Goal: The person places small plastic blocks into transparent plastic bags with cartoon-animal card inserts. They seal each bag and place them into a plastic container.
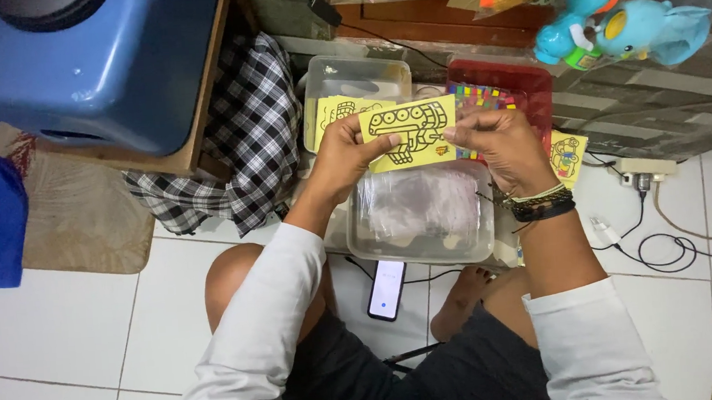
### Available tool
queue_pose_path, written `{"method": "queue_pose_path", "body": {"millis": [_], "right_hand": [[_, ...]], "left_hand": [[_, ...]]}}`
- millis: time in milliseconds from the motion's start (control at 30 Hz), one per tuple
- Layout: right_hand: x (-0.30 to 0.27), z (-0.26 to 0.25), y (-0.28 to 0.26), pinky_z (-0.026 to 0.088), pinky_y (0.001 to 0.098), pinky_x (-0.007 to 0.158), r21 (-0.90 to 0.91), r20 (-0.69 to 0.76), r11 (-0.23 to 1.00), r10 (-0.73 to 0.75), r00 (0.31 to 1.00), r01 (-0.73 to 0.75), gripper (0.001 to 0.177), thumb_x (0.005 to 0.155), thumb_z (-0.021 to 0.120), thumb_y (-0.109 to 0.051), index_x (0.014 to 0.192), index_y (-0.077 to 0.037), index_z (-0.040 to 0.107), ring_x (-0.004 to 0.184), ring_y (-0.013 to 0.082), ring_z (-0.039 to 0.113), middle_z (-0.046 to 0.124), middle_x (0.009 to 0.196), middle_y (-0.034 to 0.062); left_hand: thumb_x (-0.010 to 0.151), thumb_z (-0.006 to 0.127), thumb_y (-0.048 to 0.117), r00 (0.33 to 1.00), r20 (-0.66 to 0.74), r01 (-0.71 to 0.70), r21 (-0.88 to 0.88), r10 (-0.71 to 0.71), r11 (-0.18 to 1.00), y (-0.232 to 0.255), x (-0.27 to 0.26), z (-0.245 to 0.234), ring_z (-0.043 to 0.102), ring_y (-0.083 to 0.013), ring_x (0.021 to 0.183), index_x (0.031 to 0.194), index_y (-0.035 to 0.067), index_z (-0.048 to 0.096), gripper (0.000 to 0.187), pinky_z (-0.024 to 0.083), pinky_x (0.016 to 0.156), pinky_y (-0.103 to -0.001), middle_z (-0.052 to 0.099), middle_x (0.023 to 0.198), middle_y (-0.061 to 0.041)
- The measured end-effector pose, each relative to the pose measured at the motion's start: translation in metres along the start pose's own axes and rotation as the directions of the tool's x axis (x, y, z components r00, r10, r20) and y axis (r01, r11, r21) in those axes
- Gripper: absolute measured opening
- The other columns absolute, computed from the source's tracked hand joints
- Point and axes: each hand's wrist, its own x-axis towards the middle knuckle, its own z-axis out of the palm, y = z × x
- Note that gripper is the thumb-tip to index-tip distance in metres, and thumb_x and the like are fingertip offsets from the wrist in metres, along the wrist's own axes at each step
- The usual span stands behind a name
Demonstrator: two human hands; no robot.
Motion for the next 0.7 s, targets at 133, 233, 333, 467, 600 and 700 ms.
{"method": "queue_pose_path", "body": {"millis": [133,233,333,467,600,700], "right_hand": [[-0.002,-0.001,-0.004,0.048,0.0234,0.079,-0.01,-0.017,1.0,0.029,0.999,-0.029,0.013,0.086,0.085,-0.011,0.091,-0.003,0.076,0.095,0.0105,0.057,0.062,0.095,0.0034],[0.002,-0.006,-0.01,0.052,0.0203,0.076,-0.034,-0.022,0.999,0.004,1.0,-0.005,0.014,0.088,0.083,-0.008,0.099,-0.002,0.076,0.086,0.0071,0.058,0.063,0.089,0.0014],[-0.005,-0.008,-0.026,0.053,0.0182,0.072,-0.08,-0.029,0.996,-0.047,0.998,0.045,0.02,0.087,0.084,-0.003,0.106,-0.001,0.077,0.08,0.0051,0.059,0.064,0.085,0.0026],[-0.003,-0.019,-0.035,0.053,0.0156,0.073,-0.135,-0.045,0.986,-0.108,0.993,0.101,0.02,0.089,0.083,-0.001,0.108,-0.002,0.077,0.079,0.0013,0.061,0.07,0.086,0.0028],[0.016,-0.053,-0.019,0.061,0.0208,0.087,-0.097,-0.08,0.992,-0.089,0.993,0.081,0.016,0.093,0.071,0.005,0.105,-0.005,0.073,0.087,0.0096,0.069,0.075,0.103,0.0058],[0.049,-0.086,0.033,0.057,0.0182,0.08,-0.36,-0.207,0.933,-0.08,0.975,0.0,0.014,0.096,0.068,0.002,0.107,-0.004,0.075,0.083,0.0063,0.066,0.074,0.098,0.0012]], "left_hand": [[0.08,0.085,-0.001,1.0,-0.018,-0.004,0.006,0.004,1.0,-0.002,0.002,-0.001,0.073,-0.0116,0.073,0.103,-0.005,0.071,0.027,0.063,0.066,-0.023,0.076,0.08,-0.011],[0.081,0.085,0.001,0.999,-0.038,-0.007,0.031,0.008,1.0,0.002,0.005,-0.003,0.074,-0.0132,0.071,0.103,-0.005,0.071,0.027,0.064,0.063,-0.024,0.076,0.08,-0.012],[0.081,0.085,0.002,0.998,-0.063,0.002,0.046,0.0,0.999,0.007,0.004,-0.007,0.076,-0.015,0.07,0.104,-0.005,0.07,0.028,0.064,0.062,-0.025,0.076,0.08,-0.013],[0.084,0.085,0.003,0.996,-0.081,-0.02,0.094,0.028,0.995,0.017,0.006,-0.014,0.077,-0.0177,0.071,0.105,-0.003,0.069,0.027,0.065,0.061,-0.028,0.076,0.08,-0.014],[0.089,0.074,-0.006,0.988,-0.071,-0.12,0.193,0.136,0.974,0.038,-0.005,-0.007,0.073,-0.0135,0.073,0.106,-0.007,0.068,0.018,0.061,0.062,-0.02,0.076,0.093,-0.014],[0.091,0.072,-0.008,0.984,-0.081,-0.149,0.135,0.161,0.98,0.043,-0.004,-0.007,0.074,-0.0147,0.076,0.108,-0.007,0.068,0.017,0.064,0.068,-0.02,0.076,0.096,-0.015]]}}
